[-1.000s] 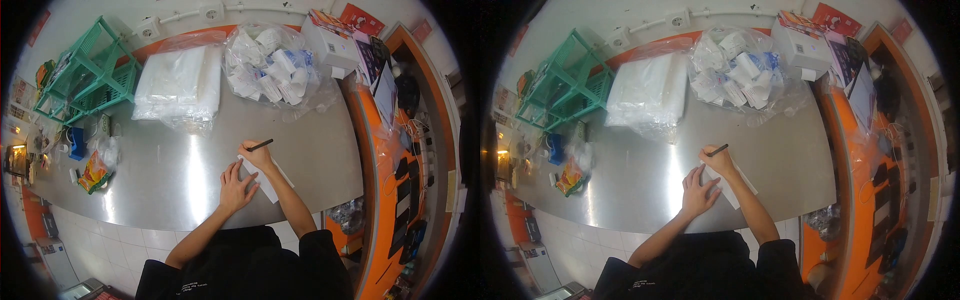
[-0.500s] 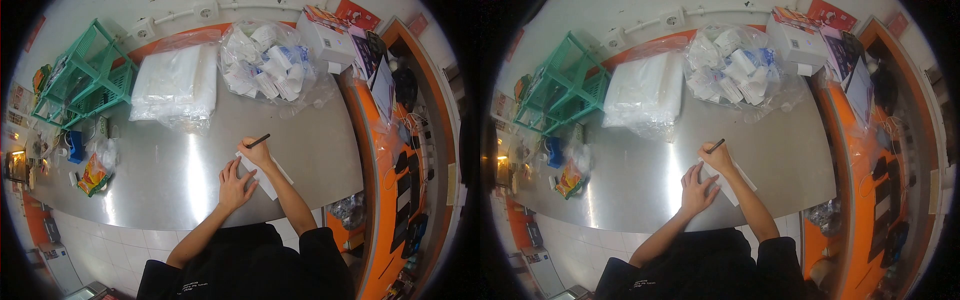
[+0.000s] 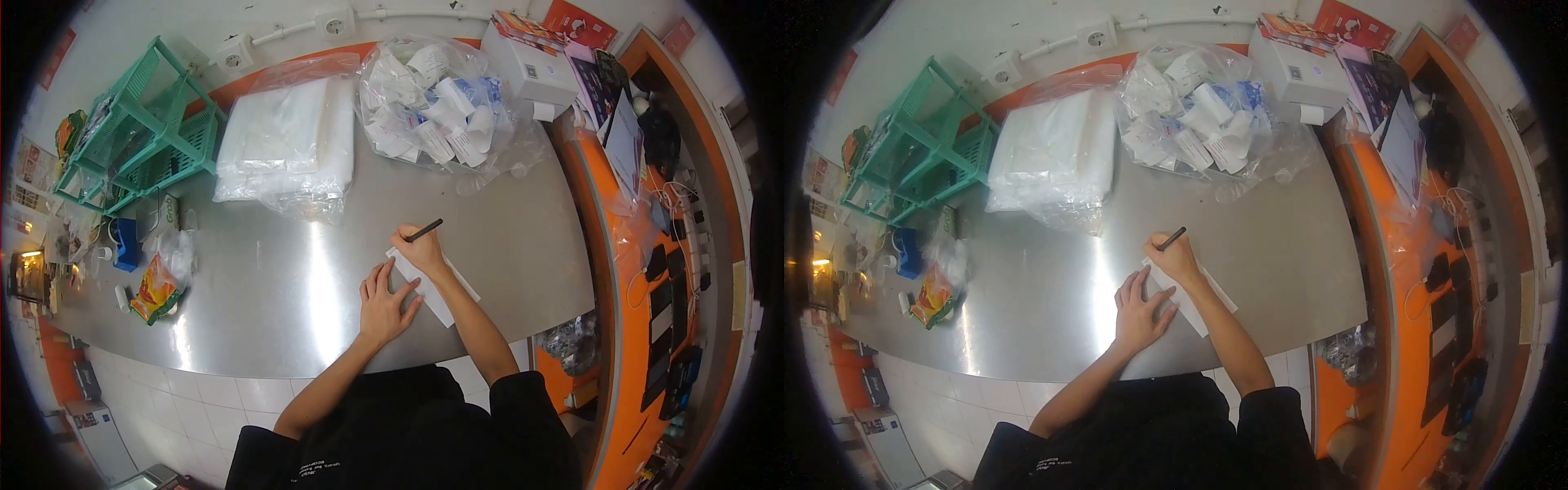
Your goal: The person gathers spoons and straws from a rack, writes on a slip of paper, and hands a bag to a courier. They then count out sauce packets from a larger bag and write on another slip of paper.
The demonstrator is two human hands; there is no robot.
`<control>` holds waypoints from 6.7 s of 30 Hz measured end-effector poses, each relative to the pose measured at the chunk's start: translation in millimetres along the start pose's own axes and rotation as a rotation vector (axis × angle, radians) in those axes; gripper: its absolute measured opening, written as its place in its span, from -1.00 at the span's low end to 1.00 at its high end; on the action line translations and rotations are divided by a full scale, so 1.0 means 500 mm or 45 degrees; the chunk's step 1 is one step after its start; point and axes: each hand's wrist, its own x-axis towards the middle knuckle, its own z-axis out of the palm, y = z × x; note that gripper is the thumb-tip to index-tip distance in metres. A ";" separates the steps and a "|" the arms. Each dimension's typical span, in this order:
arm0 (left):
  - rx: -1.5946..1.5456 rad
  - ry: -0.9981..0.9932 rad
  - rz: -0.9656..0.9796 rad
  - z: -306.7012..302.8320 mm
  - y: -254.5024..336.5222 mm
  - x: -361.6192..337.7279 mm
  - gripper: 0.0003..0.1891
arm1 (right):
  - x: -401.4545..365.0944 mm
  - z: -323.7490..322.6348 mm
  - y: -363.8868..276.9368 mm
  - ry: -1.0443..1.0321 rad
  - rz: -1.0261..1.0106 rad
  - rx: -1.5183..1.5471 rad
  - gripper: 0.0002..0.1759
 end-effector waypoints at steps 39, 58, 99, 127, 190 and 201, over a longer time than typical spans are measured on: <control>0.230 0.891 -0.077 -0.521 -0.561 -0.010 -0.71 | 0.120 0.384 -0.197 -0.373 0.289 -0.115 -0.56; 0.462 0.539 -0.322 -0.928 -0.800 0.174 -0.64 | 0.055 0.447 -0.465 -0.498 0.281 -0.464 -0.61; -0.758 0.124 -0.124 -0.685 -0.471 -0.226 -0.85 | 0.037 0.523 -0.492 0.459 0.849 1.515 -0.70; -0.613 -0.018 0.027 -0.593 -0.469 -0.159 -0.60 | -0.070 0.514 -0.458 -0.589 1.256 0.697 -0.74; -1.588 0.076 -0.024 -0.601 -0.409 -0.194 -0.52 | -0.015 0.487 -0.666 -0.074 0.216 0.515 -0.80; -1.307 -0.073 -0.127 -0.612 -0.406 -0.194 -0.65 | -0.016 0.496 -0.661 0.075 0.110 0.207 -0.83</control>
